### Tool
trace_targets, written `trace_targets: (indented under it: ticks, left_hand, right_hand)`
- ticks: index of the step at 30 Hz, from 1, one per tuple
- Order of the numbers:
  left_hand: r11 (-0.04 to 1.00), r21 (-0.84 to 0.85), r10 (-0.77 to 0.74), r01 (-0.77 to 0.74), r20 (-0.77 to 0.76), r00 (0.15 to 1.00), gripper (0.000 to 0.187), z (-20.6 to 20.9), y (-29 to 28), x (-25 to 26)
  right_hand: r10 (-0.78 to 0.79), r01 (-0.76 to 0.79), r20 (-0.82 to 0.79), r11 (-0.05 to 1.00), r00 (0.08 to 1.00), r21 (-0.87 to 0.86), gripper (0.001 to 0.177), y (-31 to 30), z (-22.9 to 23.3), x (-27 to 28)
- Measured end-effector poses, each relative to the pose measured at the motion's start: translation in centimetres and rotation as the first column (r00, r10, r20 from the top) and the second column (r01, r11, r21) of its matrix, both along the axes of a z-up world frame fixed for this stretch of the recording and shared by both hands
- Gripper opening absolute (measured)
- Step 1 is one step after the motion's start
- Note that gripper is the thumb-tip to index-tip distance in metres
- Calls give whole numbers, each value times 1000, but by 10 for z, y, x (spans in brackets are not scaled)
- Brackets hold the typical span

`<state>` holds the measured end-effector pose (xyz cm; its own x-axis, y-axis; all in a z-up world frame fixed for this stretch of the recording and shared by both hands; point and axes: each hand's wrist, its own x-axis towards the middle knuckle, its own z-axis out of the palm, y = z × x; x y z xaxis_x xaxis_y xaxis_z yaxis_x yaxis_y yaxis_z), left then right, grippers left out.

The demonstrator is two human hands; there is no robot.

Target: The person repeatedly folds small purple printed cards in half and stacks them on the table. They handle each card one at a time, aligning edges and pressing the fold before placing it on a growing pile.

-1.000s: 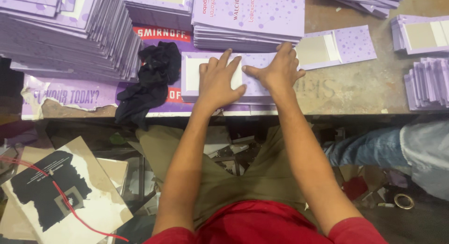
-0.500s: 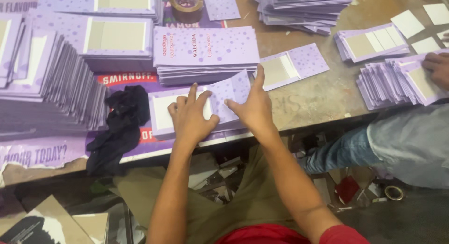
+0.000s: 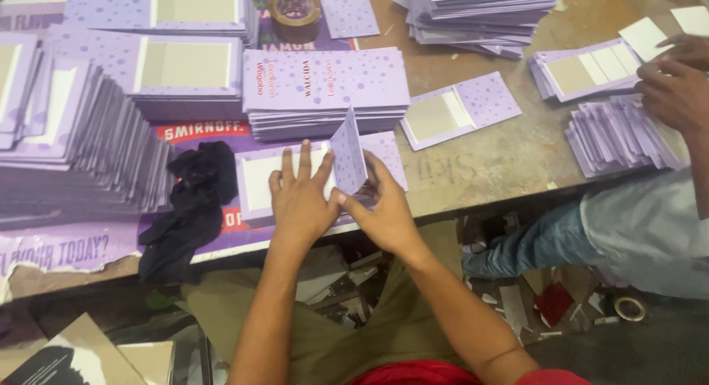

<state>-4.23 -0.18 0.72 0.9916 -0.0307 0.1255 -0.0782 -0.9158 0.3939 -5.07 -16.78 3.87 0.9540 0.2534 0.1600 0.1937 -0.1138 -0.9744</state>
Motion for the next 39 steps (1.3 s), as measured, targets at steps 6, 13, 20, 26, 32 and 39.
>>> trace_targets:
  ticks: [6,13,20,26,32,39]
  left_hand:
    - [1000,11,-10,10,63,998,72,0,0,-2]
    - [999,-34,-5,9,100,995,67,7,5,0]
    - [1000,-28,8,-3,189,982,65,3,5,-3]
    - [998,-41,48,-41,179,983,76,-2,4,-3]
    - [999,-32,36,-30,184,982,73,2,6,-3]
    - [1000,-8,22,-21,170,985,68,2,6,-2]
  right_hand:
    - [34,-32,-139,999,990,17,42,5,-34,-1]
    - [2,-32,-88,938,996,-345,33,-6,-30,10]
    - [-11,-59,-277,969,961,-242,35,-14,-46,24]
    - [14,14,-293,996,956,93,34,-23,-57,25]
    - [-79,35,-156,962,985,-270,34,-10,-33,23]
    - [10,50,157,925,987,-376,32,0,-27,14]
